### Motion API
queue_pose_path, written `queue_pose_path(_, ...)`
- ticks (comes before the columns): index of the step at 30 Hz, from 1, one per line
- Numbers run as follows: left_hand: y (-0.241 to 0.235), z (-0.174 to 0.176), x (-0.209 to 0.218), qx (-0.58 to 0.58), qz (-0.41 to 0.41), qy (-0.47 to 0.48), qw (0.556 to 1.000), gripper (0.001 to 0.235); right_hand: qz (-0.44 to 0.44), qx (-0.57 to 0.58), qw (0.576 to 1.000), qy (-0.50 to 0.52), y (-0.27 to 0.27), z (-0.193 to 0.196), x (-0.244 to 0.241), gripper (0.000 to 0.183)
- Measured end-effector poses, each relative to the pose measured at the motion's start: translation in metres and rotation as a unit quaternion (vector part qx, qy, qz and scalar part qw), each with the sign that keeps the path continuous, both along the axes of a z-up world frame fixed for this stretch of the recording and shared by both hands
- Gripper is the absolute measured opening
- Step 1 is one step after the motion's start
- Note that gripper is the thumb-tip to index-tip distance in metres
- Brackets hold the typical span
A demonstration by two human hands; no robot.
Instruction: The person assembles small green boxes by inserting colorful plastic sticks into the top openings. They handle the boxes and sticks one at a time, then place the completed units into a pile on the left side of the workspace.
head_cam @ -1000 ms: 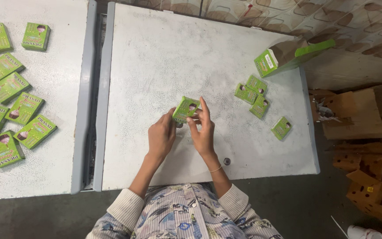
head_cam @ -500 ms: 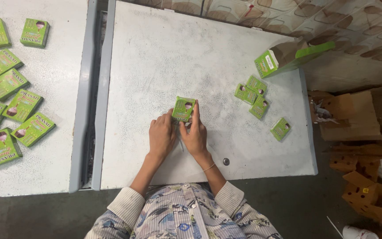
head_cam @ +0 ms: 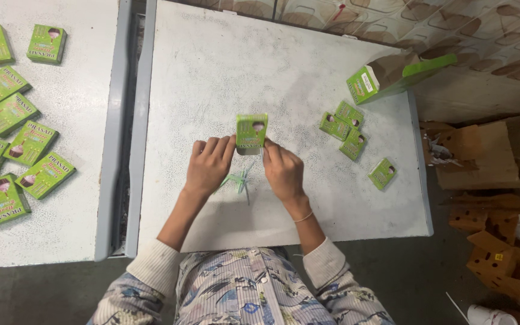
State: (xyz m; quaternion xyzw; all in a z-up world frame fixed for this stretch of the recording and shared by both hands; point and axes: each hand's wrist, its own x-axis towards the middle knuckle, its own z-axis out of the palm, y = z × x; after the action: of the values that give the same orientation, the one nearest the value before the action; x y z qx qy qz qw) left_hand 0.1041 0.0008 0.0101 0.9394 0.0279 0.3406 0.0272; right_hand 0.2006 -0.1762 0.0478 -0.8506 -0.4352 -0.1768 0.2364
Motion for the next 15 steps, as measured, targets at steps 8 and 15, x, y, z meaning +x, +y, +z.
queue_pose_path(8, 0.012, -0.001, -0.006, 0.062, -0.03, -0.031, 0.997, 0.039, 0.051, 0.044, 0.985, -0.158, -0.008, 0.014, -0.006, 0.014)
queue_pose_path(15, 0.006, -0.02, -0.037, -0.213, 0.005, 0.067, 0.975, 0.038, -0.193, -0.041, 0.951, 0.237, -0.046, -0.039, 0.016, 0.012)
